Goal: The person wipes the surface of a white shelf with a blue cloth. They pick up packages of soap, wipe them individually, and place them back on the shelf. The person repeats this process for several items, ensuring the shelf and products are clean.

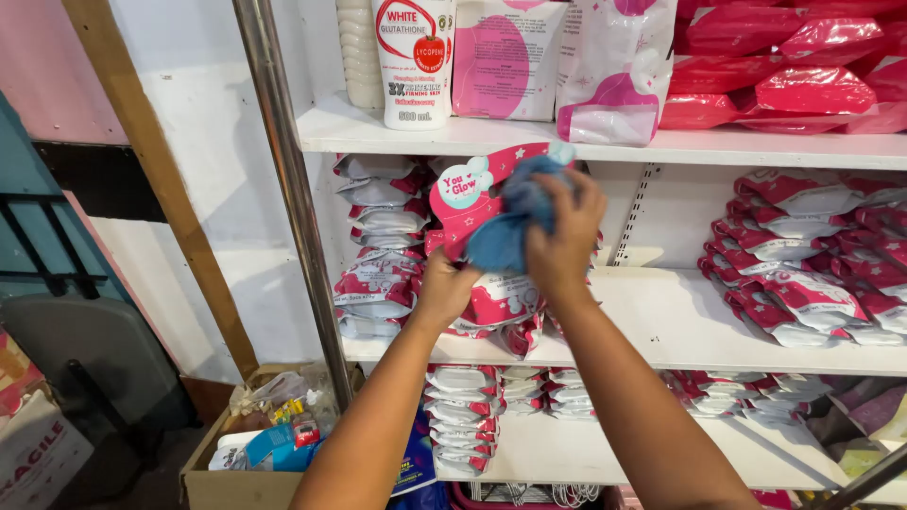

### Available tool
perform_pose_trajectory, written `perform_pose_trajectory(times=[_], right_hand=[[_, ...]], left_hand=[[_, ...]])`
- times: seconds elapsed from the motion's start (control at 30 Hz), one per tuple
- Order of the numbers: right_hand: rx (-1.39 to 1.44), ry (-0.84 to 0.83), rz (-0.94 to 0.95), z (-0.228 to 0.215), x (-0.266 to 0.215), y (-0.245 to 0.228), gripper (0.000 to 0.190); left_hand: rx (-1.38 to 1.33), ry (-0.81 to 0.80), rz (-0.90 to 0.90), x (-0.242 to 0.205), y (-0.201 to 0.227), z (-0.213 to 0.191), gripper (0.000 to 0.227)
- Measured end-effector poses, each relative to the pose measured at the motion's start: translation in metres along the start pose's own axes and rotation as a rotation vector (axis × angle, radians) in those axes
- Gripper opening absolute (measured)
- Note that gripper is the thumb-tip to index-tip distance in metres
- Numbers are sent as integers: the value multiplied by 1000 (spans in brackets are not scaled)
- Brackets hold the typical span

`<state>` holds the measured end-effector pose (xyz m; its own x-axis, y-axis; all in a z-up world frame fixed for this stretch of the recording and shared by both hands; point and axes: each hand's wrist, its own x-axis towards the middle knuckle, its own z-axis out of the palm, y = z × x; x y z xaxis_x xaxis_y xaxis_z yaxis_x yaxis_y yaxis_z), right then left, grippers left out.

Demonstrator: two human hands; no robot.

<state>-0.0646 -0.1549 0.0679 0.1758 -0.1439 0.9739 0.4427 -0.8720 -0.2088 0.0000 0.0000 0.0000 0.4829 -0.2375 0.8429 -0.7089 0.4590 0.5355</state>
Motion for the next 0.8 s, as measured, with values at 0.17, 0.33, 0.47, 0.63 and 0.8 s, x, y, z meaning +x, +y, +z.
perform_pose_trajectory(times=[0.17, 0.33, 0.47, 0.63, 0.8], right_hand=[[160, 18, 38, -1, -16, -14, 59], [68, -159, -304, 0, -46, -49, 63], [45, -74, -223, 9, -28, -22, 63], [431, 37, 293, 18, -6, 6, 38], [-18, 5, -70, -8, -10, -67, 66]], left_hand=[[-55, 281, -132, 9, 5, 0, 24], [-354, 474, -138, 27, 1, -4, 21], [-267, 517, -96, 31, 30, 1, 22], [-269, 501, -142, 24, 6, -5, 20], [-252, 425, -83, 32, 12, 0, 21]])
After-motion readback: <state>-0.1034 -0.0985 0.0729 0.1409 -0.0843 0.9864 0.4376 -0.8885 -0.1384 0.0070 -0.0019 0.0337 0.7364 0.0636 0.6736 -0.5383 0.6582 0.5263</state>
